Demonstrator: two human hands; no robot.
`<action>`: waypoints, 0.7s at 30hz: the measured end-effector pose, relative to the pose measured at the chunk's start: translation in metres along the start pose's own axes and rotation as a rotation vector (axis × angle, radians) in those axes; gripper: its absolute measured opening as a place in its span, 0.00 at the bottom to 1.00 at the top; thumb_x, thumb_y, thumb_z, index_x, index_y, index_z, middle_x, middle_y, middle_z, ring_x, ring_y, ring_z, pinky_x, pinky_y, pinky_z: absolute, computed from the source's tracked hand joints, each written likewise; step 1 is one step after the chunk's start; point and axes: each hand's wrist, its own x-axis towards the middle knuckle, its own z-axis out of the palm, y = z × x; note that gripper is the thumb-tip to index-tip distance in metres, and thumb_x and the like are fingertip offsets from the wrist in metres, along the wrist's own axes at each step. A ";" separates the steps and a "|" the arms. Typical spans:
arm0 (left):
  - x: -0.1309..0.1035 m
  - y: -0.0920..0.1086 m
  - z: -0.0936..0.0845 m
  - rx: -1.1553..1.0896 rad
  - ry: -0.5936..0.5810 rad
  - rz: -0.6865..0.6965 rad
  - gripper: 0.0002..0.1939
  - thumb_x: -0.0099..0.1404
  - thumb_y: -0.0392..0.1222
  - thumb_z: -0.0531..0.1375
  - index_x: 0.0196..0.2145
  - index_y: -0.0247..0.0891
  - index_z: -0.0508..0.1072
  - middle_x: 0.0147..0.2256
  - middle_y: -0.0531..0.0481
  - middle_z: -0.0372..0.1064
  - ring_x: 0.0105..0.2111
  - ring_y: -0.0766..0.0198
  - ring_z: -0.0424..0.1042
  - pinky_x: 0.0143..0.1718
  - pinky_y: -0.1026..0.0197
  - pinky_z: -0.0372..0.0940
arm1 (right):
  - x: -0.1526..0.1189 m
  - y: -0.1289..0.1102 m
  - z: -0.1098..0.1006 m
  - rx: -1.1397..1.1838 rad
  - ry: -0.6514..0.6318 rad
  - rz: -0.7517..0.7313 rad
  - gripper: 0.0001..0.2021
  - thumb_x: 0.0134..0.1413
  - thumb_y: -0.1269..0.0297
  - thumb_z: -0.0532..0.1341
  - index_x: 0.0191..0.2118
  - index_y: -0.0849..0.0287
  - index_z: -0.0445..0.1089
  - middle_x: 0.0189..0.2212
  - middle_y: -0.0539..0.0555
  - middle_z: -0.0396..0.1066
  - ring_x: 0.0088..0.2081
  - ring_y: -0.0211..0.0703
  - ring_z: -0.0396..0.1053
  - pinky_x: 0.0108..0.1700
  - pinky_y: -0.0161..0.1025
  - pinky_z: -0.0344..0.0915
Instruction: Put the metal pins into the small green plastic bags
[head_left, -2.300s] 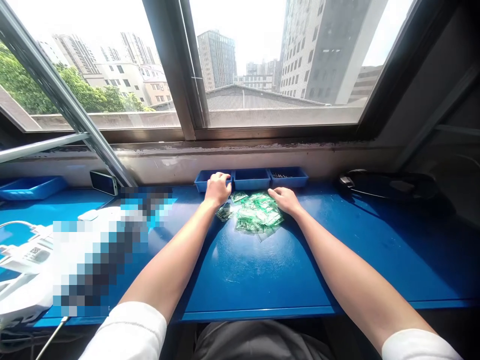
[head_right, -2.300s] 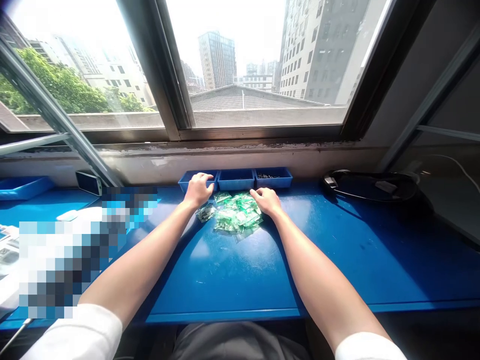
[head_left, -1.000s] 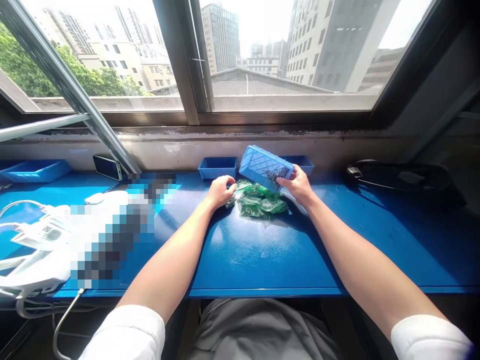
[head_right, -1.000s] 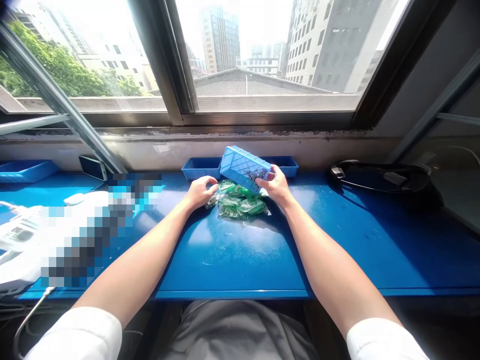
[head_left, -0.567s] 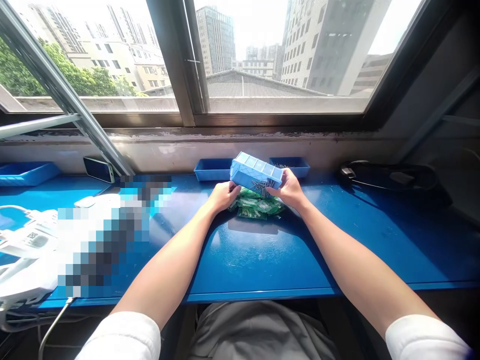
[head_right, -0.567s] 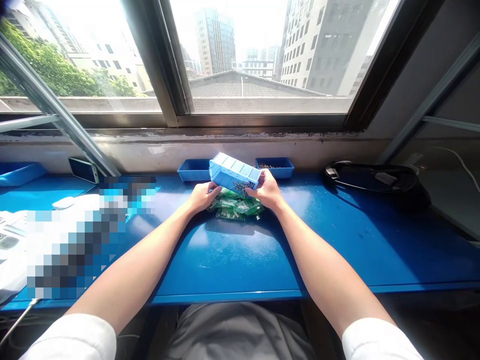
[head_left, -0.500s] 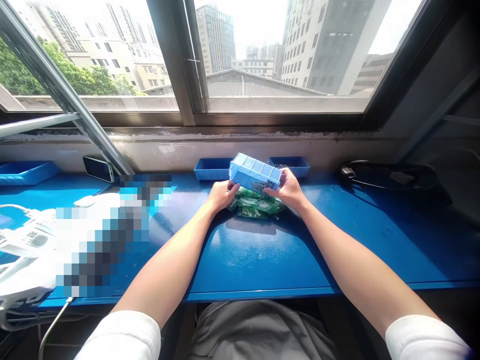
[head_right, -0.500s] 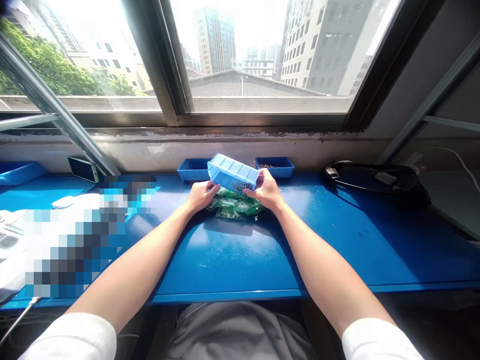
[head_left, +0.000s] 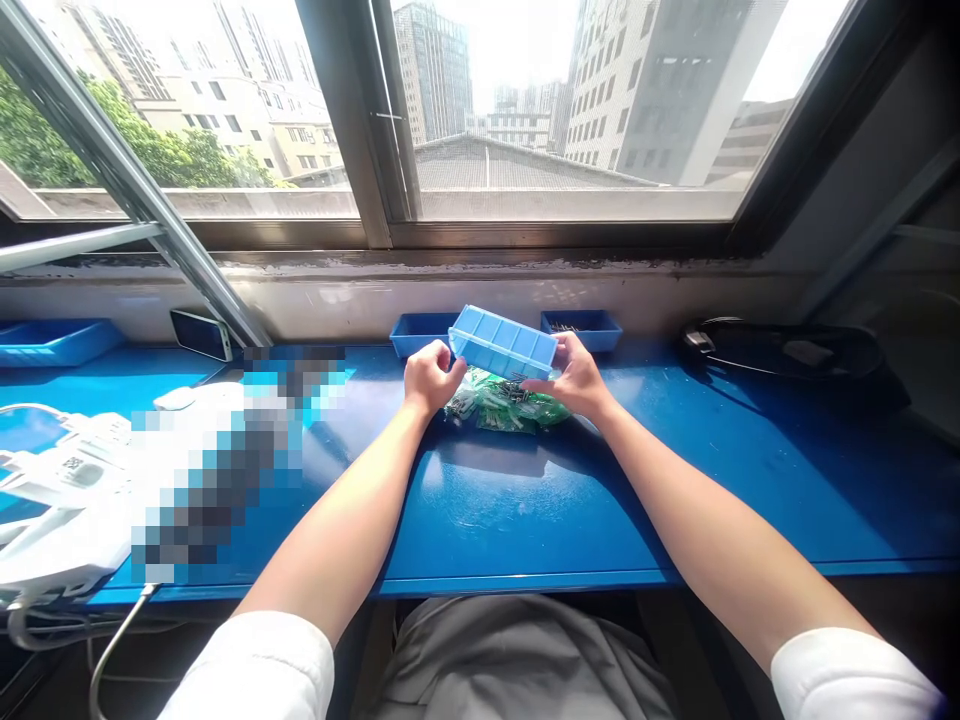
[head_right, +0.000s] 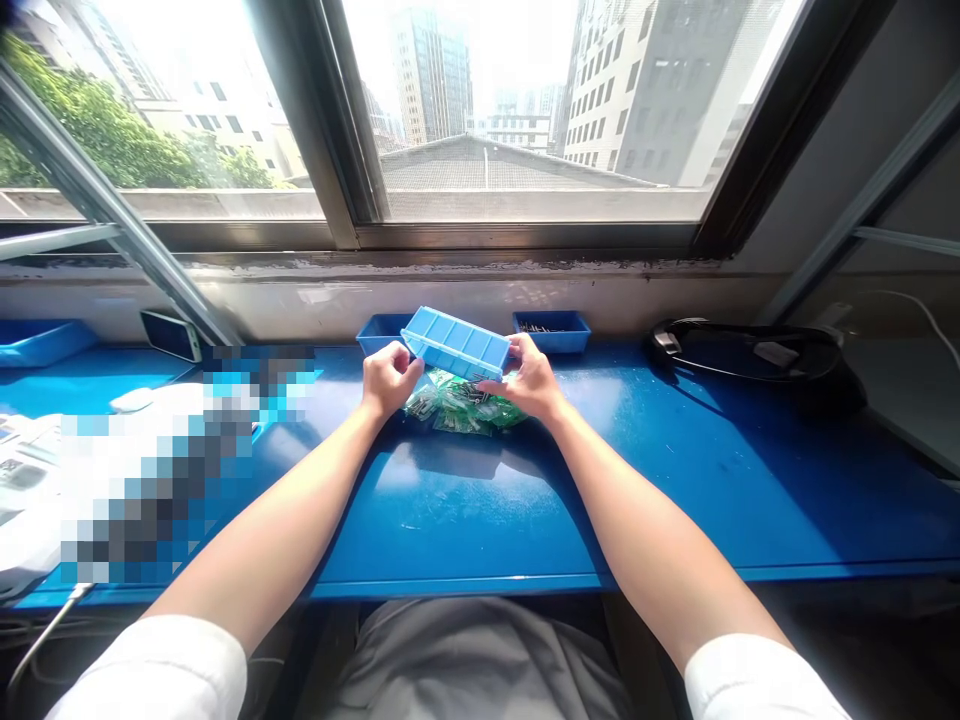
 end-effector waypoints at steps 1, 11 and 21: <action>0.001 -0.004 0.001 -0.022 -0.023 -0.014 0.08 0.54 0.46 0.56 0.26 0.38 0.66 0.26 0.51 0.68 0.27 0.64 0.66 0.33 0.62 0.63 | 0.000 0.000 0.000 0.019 0.013 -0.011 0.35 0.26 0.52 0.74 0.43 0.55 0.58 0.38 0.53 0.72 0.37 0.46 0.71 0.38 0.41 0.69; -0.001 0.002 0.009 -0.055 -0.602 0.140 0.25 0.63 0.47 0.50 0.55 0.36 0.67 0.59 0.42 0.60 0.60 0.54 0.58 0.62 0.53 0.52 | 0.005 -0.002 -0.002 0.028 0.200 -0.057 0.36 0.30 0.48 0.72 0.47 0.55 0.60 0.39 0.53 0.71 0.40 0.46 0.70 0.41 0.41 0.68; 0.001 0.000 0.012 -0.213 -0.484 0.035 0.20 0.60 0.40 0.49 0.45 0.40 0.75 0.51 0.50 0.70 0.54 0.58 0.66 0.59 0.56 0.58 | 0.056 -0.019 -0.027 -0.260 0.572 0.127 0.27 0.42 0.43 0.64 0.41 0.62 0.68 0.35 0.58 0.72 0.42 0.52 0.70 0.49 0.48 0.66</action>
